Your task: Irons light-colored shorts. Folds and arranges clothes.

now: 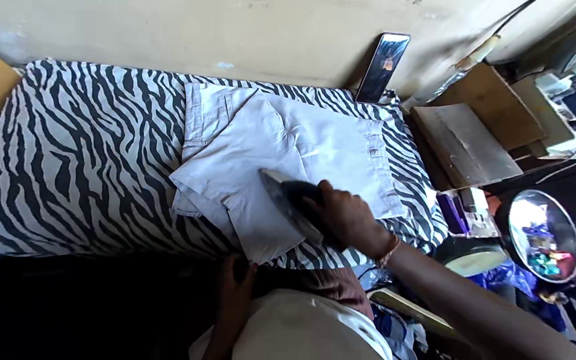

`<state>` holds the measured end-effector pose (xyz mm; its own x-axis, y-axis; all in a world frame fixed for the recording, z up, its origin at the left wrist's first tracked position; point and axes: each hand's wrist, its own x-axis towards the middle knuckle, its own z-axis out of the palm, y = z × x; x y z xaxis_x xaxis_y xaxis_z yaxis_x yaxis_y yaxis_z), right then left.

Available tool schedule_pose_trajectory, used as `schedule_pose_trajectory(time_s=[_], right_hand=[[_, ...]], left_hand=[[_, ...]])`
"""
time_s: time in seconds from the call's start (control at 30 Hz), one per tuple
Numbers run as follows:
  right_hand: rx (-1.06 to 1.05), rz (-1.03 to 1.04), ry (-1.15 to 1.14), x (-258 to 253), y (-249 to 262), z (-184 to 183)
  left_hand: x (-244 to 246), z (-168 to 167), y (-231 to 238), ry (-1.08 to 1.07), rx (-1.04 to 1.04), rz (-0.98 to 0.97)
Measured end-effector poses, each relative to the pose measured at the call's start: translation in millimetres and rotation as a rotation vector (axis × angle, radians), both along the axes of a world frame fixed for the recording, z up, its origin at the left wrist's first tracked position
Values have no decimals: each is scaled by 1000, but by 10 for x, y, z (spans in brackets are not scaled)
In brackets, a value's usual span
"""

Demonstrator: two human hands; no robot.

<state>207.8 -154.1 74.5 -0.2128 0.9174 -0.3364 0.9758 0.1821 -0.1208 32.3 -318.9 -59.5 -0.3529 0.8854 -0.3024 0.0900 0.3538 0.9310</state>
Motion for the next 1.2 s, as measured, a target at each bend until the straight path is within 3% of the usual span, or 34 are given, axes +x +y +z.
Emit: schedule_pose_trajectory(time_s=[0.07, 0.13, 0.2, 0.23, 0.37, 0.53, 0.67, 0.77, 0.9, 1.03, 1.1, 1.2], right_hand=[[93, 198, 61, 226, 163, -106], [158, 581, 103, 452, 249, -196], [229, 878, 117, 458, 276, -217], [228, 916, 108, 372, 258, -206], [218, 870, 96, 102, 141, -251], [298, 851, 126, 654, 88, -312], [143, 403, -26, 1354, 200, -37], [189, 109, 52, 1504, 314, 246], [15, 40, 68, 543, 440, 462], [-90, 160, 120, -645, 824, 236], [-86, 147, 139, -945, 1115, 247], [-64, 124, 110, -967, 1410, 233]], left_hand=[[25, -2, -21, -171, 18, 84], [-25, 78, -45, -278, 1, 96], [-106, 146, -96, -243, -72, 27], [-145, 175, -134, -158, -100, -15], [-517, 431, 16, 365, 46, 32], [-1271, 704, 1067, 652, 40, 79], [-1581, 797, 1663, 731, -156, -158], [-1653, 1053, 1785, 832, -181, -242], [-1631, 1111, 1766, 797, -264, -351], [-1608, 1030, 1675, 765, -266, -271], [-1573, 960, 1596, 735, -257, -168], [-1479, 935, 1471, 608, -253, -107]])
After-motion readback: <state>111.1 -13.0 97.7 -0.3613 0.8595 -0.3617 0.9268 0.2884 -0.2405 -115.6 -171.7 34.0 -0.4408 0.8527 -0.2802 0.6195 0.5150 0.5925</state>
